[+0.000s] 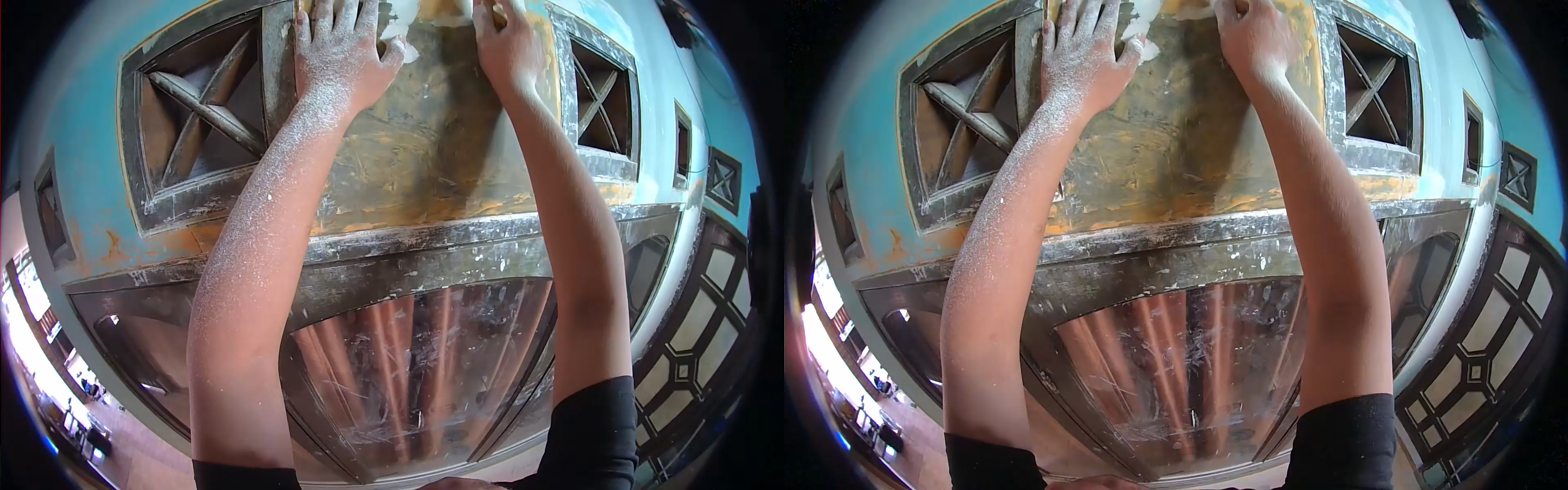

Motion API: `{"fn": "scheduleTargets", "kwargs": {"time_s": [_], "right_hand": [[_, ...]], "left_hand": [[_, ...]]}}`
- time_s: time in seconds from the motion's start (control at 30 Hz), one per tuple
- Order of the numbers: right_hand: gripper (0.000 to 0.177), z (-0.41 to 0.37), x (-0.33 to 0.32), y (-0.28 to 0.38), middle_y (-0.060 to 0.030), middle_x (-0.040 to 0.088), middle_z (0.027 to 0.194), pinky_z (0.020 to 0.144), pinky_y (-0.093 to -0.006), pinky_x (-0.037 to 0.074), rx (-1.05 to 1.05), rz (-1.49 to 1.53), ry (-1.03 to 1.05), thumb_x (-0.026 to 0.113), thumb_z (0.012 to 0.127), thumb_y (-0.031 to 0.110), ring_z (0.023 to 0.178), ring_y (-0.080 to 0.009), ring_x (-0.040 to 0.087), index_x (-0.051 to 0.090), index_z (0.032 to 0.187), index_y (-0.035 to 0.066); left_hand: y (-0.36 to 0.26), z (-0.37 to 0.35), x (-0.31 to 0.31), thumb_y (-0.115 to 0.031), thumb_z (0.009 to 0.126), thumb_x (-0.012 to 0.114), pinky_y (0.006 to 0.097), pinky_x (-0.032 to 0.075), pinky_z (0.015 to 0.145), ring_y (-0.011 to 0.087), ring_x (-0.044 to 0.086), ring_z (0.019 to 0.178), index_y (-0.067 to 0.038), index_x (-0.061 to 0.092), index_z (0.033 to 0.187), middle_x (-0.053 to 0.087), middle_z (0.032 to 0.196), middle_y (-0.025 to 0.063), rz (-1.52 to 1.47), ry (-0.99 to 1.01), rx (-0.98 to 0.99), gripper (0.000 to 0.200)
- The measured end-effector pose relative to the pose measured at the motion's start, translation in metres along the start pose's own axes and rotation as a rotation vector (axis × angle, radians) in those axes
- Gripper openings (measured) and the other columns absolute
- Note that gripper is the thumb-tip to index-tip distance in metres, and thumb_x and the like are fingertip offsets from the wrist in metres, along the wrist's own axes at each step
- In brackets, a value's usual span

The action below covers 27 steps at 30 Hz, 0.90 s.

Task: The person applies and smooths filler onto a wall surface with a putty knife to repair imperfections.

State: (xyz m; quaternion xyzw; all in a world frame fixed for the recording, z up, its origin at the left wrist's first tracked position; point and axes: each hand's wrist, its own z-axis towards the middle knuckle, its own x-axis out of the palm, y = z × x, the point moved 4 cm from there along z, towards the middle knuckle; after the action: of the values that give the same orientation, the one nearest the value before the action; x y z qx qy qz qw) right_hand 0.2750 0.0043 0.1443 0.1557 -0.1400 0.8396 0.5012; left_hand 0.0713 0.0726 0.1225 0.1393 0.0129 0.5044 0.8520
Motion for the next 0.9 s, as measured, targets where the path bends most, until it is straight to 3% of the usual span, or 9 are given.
{"fn": "scheduleTargets", "kwargs": {"time_s": [0.1,0.2,0.37,0.5,0.57,0.63,0.7,0.73,0.9], "right_hand": [[0.032,0.001,-0.003,0.0,-0.0179,0.075,0.108,0.09,-0.042,0.053,0.08,0.005,0.045,0.072,0.093,0.021,0.097,-0.0347,0.071,0.072,0.122,0.007],[0.026,-0.009,-0.008,0.012,-0.0179,0.074,0.106,0.092,-0.0422,0.052,-0.285,-0.316,-0.095,0.07,0.094,0.021,0.102,-0.0352,0.069,0.074,0.117,0.007],[0.027,0.022,-0.014,0.007,-0.0178,0.073,0.105,0.088,-0.0463,0.053,0.21,-0.133,0.079,0.071,0.093,0.028,0.102,-0.0366,0.068,0.073,0.115,0.012],[0.032,0.015,-0.019,0.007,-0.0168,0.074,0.102,0.083,-0.0502,0.054,-0.293,-0.409,-0.083,0.07,0.093,0.03,0.097,-0.0386,0.07,0.07,0.121,0.014],[0.032,0.022,-0.017,-0.019,-0.0181,0.072,0.105,0.085,-0.0512,0.053,0.06,-0.118,0.11,0.071,0.092,0.029,0.1,-0.0398,0.068,0.069,0.119,0.013],[0.033,0.031,-0.024,-0.025,-0.0187,0.072,0.104,0.086,-0.0519,0.052,-0.085,-0.223,-0.027,0.07,0.092,0.029,0.101,-0.0404,0.068,0.067,0.12,0.012],[0.034,0.031,-0.022,-0.042,-0.019,0.072,0.104,0.086,-0.0518,0.052,0.152,-0.138,0.099,0.069,0.093,0.028,0.1,-0.041,0.068,0.065,0.122,0.011],[0.037,0.027,-0.024,-0.035,-0.0188,0.073,0.104,0.085,-0.0522,0.053,-0.046,-0.219,0.044,0.068,0.095,0.031,0.099,-0.041,0.069,0.063,0.126,0.011],[0.046,0.015,-0.029,-0.037,-0.0193,0.072,0.108,0.087,-0.0513,0.053,0.098,-0.113,0.278,0.067,0.094,0.032,0.101,-0.0414,0.068,0.058,0.134,0.012]], "left_hand": [[-0.005,-0.004,-0.008,-0.044,0.095,0.056,0.0528,0.011,0.128,0.0348,0.024,0.155,-0.008,0.033,0.161,0.033,0.165,0.0165,0.003,0.028,0.006,0.079],[0.0,-0.015,-0.004,-0.041,0.094,0.057,0.0535,0.012,0.127,0.0366,0.025,0.155,-0.007,0.034,0.16,0.033,0.165,0.018,-0.003,0.001,0.034,0.078],[0.002,-0.023,0.002,-0.051,0.102,0.053,0.0543,0.018,0.126,0.0349,0.025,0.155,-0.015,0.037,0.16,0.032,0.166,0.0128,0.15,-0.059,0.091,0.07],[0.004,-0.027,0.003,-0.051,0.103,0.049,0.0555,0.012,0.127,0.0337,0.019,0.158,-0.016,0.031,0.163,0.025,0.17,0.0109,0.116,-0.002,0.071,0.072],[0.004,-0.027,0.002,-0.051,0.103,0.049,0.0552,0.011,0.128,0.0333,0.018,0.158,-0.015,0.03,0.163,0.024,0.171,0.0106,0.15,0.017,0.082,0.072],[0.005,-0.027,0.004,-0.052,0.104,0.048,0.0548,0.011,0.128,0.0329,0.017,0.158,-0.016,0.03,0.163,0.024,0.171,0.0103,0.153,0.025,0.084,0.072],[0.006,-0.028,0.003,-0.052,0.104,0.048,0.0546,0.012,0.128,0.0326,0.017,0.158,-0.016,0.029,0.164,0.024,0.171,0.0097,0.144,0.012,0.097,0.072],[0.006,-0.028,0.003,-0.053,0.104,0.049,0.0546,0.013,0.127,0.0325,0.017,0.158,-0.017,0.028,0.164,0.023,0.171,0.0093,0.157,0.016,0.098,0.073],[0.011,-0.033,0.005,-0.053,0.104,0.05,0.0549,0.015,0.127,0.0331,0.017,0.158,-0.018,0.026,0.165,0.022,0.172,0.0091,0.155,0.003,0.111,0.074]]}}
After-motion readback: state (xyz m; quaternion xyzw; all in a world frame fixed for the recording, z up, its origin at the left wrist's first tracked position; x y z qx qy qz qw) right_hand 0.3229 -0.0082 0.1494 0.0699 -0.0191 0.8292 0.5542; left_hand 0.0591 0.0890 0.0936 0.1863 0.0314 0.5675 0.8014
